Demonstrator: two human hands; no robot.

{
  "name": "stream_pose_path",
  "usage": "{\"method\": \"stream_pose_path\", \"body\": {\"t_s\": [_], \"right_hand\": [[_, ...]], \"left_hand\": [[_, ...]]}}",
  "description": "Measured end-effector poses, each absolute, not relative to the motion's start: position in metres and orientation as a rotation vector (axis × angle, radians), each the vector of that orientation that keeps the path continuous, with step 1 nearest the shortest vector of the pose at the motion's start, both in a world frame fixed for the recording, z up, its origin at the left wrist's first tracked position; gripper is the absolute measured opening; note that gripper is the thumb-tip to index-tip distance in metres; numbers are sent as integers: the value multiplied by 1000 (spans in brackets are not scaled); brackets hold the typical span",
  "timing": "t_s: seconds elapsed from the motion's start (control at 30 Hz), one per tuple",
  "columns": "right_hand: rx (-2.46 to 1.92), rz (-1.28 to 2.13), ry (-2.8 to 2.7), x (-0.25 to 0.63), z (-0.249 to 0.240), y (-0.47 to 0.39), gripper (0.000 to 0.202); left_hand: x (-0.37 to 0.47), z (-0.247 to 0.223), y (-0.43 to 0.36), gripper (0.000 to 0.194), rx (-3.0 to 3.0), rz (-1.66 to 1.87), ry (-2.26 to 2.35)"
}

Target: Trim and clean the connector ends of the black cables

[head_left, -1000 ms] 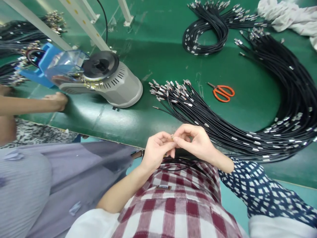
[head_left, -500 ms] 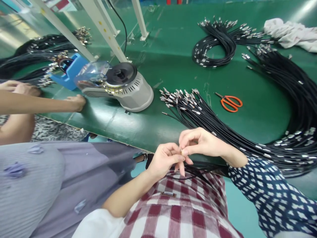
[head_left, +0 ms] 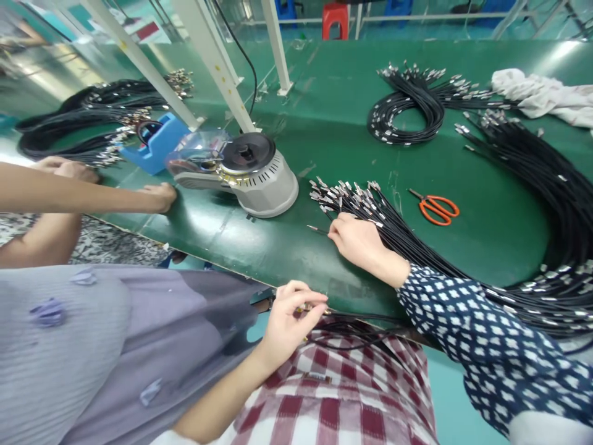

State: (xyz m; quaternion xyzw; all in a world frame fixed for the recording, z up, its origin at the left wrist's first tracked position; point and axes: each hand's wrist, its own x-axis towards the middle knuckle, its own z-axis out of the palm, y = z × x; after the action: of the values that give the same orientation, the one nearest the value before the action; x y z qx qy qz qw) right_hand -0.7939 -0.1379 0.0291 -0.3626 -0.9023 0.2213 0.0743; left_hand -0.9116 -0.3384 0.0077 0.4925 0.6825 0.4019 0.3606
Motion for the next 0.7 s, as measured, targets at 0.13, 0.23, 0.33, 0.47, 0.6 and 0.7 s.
{"method": "stream_pose_path", "body": {"t_s": [0.13,0.23,0.33,0.47,0.6,0.7], "right_hand": [[-771,1829,-2302,-772,48,-158,20],[-670,2401,-1874,-756,46,-177,30],[-699,2491,-1768,-747,33,-188,35],[-779,2321,-1924,-750,28,-176,33],[-821,2014,-2046,-796,45,-147,28],[-812,1963,-1822,-858,62,-136,25]], "left_hand": [[-926,19,-335,9,1335,963,1754],[-921,23,-316,22,1014,1274,1605],[-909,19,-297,18,720,1410,1357],[-902,10,-286,21,545,1460,1214],[-905,-1,-287,32,441,1495,1156],[-907,-10,-286,39,440,1473,1138]]}}
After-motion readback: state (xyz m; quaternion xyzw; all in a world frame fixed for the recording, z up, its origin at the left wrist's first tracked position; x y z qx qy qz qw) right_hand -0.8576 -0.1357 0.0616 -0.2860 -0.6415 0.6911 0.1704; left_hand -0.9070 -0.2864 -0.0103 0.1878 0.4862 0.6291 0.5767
